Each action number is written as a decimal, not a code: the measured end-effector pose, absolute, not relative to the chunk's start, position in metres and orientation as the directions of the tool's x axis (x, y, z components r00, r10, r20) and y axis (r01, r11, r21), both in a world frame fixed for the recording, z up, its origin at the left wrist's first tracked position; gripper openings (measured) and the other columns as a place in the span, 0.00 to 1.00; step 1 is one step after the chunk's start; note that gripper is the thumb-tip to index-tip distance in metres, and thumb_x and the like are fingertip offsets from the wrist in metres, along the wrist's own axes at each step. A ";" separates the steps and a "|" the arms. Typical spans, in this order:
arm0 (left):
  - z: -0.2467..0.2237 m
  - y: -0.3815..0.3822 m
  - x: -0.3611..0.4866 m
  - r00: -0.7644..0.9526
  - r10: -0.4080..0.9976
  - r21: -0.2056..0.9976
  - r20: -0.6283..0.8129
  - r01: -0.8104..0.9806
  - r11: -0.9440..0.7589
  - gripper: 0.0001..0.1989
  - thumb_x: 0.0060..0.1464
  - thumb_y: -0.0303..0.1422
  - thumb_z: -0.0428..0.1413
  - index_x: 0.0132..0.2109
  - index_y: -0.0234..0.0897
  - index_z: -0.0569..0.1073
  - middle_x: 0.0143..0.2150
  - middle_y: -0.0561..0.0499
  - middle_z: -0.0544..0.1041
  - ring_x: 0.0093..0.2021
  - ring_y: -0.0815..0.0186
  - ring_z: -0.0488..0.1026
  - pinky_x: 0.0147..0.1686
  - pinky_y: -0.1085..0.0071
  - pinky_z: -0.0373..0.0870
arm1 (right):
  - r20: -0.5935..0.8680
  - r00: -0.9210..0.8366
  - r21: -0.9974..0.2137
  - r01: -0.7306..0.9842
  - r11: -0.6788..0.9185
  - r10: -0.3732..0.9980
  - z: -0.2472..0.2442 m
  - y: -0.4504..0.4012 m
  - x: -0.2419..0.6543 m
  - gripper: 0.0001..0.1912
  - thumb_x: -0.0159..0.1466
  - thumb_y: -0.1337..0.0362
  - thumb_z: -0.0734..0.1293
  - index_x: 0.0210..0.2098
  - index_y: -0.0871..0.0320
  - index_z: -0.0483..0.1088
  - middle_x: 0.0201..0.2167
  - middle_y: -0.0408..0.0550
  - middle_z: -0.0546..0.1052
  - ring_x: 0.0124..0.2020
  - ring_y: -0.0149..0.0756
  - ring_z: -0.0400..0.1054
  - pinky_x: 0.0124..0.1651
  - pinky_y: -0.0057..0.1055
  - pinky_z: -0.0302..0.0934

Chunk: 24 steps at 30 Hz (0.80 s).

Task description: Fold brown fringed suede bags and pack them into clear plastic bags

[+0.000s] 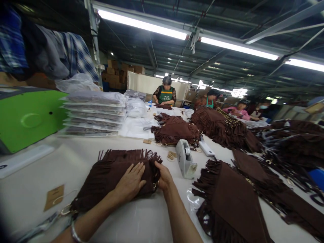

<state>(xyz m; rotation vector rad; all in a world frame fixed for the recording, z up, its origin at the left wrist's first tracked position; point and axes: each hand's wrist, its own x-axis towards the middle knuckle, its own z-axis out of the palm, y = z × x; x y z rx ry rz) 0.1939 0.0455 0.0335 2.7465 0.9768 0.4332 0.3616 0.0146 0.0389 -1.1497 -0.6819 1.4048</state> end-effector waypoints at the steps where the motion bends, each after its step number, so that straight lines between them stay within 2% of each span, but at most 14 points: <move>1: 0.033 0.047 0.194 0.723 0.658 0.380 0.212 0.559 -0.737 0.28 0.56 0.33 0.52 0.63 0.27 0.63 0.67 0.35 0.60 0.68 0.53 0.53 0.67 0.50 0.44 | -0.266 0.127 -0.916 -0.341 -0.210 0.956 0.042 0.017 0.363 0.18 0.63 0.55 0.62 0.39 0.64 0.74 0.32 0.58 0.81 0.40 0.47 0.76 0.46 0.45 0.69; 4: 0.031 0.059 0.193 0.629 0.750 0.740 0.204 0.402 -0.539 0.27 0.50 0.27 0.53 0.59 0.31 0.68 0.65 0.39 0.64 0.67 0.55 0.56 0.68 0.53 0.40 | -0.256 0.190 -0.963 -0.139 -0.232 0.948 0.052 0.023 0.359 0.17 0.64 0.59 0.60 0.44 0.64 0.72 0.36 0.58 0.81 0.43 0.47 0.76 0.48 0.46 0.68; 5: 0.031 0.064 0.193 0.593 0.782 0.818 0.192 0.344 -0.462 0.27 0.49 0.26 0.52 0.58 0.32 0.69 0.64 0.40 0.66 0.67 0.56 0.57 0.68 0.55 0.42 | -0.236 0.219 -0.972 -0.058 -0.229 0.947 0.054 0.025 0.354 0.18 0.65 0.60 0.59 0.47 0.64 0.71 0.40 0.58 0.80 0.46 0.47 0.74 0.50 0.46 0.67; 7: 0.031 0.076 0.191 0.525 0.834 0.899 0.171 0.263 -0.349 0.27 0.48 0.24 0.49 0.58 0.32 0.69 0.63 0.40 0.68 0.65 0.58 0.60 0.67 0.58 0.46 | -0.174 0.272 -0.969 0.122 -0.213 0.947 0.055 0.027 0.338 0.19 0.65 0.62 0.59 0.53 0.61 0.69 0.50 0.58 0.76 0.56 0.47 0.68 0.58 0.48 0.60; 9: 0.032 0.086 0.188 0.452 0.879 0.948 0.149 0.187 -0.257 0.27 0.49 0.25 0.48 0.58 0.30 0.68 0.62 0.39 0.68 0.64 0.58 0.62 0.66 0.61 0.50 | -0.096 0.304 -0.931 0.309 -0.194 0.948 0.053 0.026 0.314 0.21 0.63 0.64 0.61 0.56 0.60 0.67 0.60 0.58 0.69 0.65 0.48 0.55 0.66 0.50 0.46; 11: 0.031 0.092 0.184 0.376 0.920 0.986 0.111 0.072 -0.148 0.25 0.52 0.27 0.48 0.57 0.30 0.69 0.62 0.38 0.68 0.63 0.58 0.63 0.65 0.62 0.54 | -0.028 0.304 -0.868 0.464 -0.174 0.952 0.047 0.022 0.286 0.24 0.63 0.64 0.63 0.58 0.62 0.65 0.65 0.59 0.60 0.69 0.49 0.43 0.69 0.51 0.32; 13: 0.029 0.095 0.180 0.324 0.944 0.997 0.069 -0.053 -0.055 0.21 0.55 0.32 0.50 0.55 0.32 0.70 0.61 0.38 0.69 0.62 0.57 0.65 0.63 0.61 0.58 | 0.019 0.289 -0.811 0.564 -0.154 0.957 0.042 0.017 0.260 0.26 0.64 0.63 0.62 0.60 0.66 0.63 0.67 0.62 0.55 0.70 0.49 0.38 0.69 0.51 0.26; 16: 0.028 0.096 0.175 0.305 0.952 0.979 0.023 -0.199 0.040 0.19 0.53 0.39 0.56 0.49 0.33 0.73 0.55 0.37 0.75 0.57 0.55 0.70 0.59 0.59 0.63 | 0.074 0.260 -0.716 0.686 -0.130 0.963 0.039 0.008 0.236 0.28 0.68 0.61 0.57 0.64 0.69 0.57 0.68 0.62 0.53 0.70 0.47 0.39 0.69 0.51 0.27; 19: 0.030 0.098 0.173 0.327 0.945 0.963 -0.001 -0.255 0.089 0.18 0.52 0.42 0.58 0.45 0.33 0.74 0.48 0.38 0.78 0.53 0.56 0.74 0.58 0.58 0.65 | 0.126 0.146 -0.645 0.764 -0.031 0.981 0.043 -0.007 0.226 0.29 0.67 0.65 0.55 0.66 0.68 0.52 0.68 0.60 0.53 0.70 0.44 0.42 0.69 0.50 0.33; 22: 0.034 0.101 0.171 0.348 0.937 0.969 -0.002 -0.231 0.087 0.14 0.53 0.40 0.58 0.43 0.34 0.74 0.46 0.38 0.79 0.52 0.58 0.75 0.57 0.60 0.66 | 0.180 -0.003 -0.709 0.693 0.131 0.984 0.053 -0.029 0.222 0.34 0.63 0.68 0.59 0.67 0.66 0.49 0.69 0.57 0.52 0.70 0.42 0.42 0.70 0.48 0.38; 24: 0.038 0.102 0.169 0.360 0.933 0.983 0.018 -0.177 0.049 0.11 0.55 0.37 0.56 0.42 0.35 0.74 0.45 0.38 0.79 0.50 0.58 0.75 0.55 0.60 0.68 | 0.234 -0.061 -0.756 0.616 0.221 0.970 0.059 -0.046 0.224 0.34 0.62 0.67 0.61 0.67 0.63 0.51 0.68 0.54 0.55 0.69 0.40 0.47 0.69 0.44 0.43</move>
